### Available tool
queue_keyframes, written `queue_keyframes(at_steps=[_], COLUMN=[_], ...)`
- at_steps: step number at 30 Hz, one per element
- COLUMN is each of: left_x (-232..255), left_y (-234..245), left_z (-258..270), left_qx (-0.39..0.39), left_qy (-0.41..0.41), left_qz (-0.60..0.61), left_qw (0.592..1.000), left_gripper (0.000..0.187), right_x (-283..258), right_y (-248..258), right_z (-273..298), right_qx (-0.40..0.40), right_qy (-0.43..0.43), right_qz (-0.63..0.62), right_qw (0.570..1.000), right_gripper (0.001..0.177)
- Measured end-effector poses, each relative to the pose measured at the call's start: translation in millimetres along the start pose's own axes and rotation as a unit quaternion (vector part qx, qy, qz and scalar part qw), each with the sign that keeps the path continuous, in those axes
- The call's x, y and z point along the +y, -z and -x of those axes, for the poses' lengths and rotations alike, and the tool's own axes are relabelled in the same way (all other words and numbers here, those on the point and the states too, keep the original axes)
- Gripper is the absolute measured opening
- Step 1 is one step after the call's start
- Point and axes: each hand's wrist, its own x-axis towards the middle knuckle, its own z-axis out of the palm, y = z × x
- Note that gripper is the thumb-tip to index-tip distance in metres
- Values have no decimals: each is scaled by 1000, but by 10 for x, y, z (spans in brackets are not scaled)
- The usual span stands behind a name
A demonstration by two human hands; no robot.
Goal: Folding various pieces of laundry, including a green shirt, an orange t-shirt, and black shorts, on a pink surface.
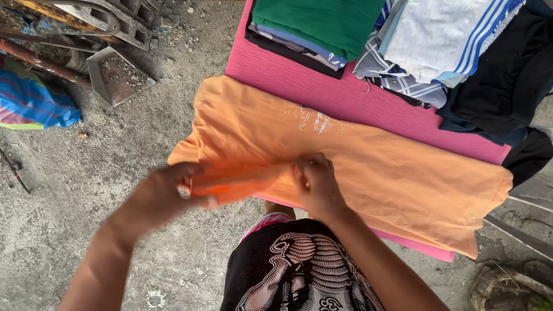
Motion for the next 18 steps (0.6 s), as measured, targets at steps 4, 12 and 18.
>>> queue_keyframes(at_steps=[4,12,18], left_x=[-133,-372,-80], left_y=[218,-561,-598], left_z=[-500,-967,-778], left_qx=[135,232,407], left_qy=[-32,-4,92], left_qz=[432,311,271], left_qw=[891,922,867], left_gripper=[36,22,20], right_x=[176,318,191], right_y=[14,-96,-159], right_z=[-237,-197,-240], right_qx=[-59,-4,70], right_qy=[-302,-274,-278], right_qz=[-227,-224,-241], right_qw=[924,935,927], right_gripper=[29,36,35])
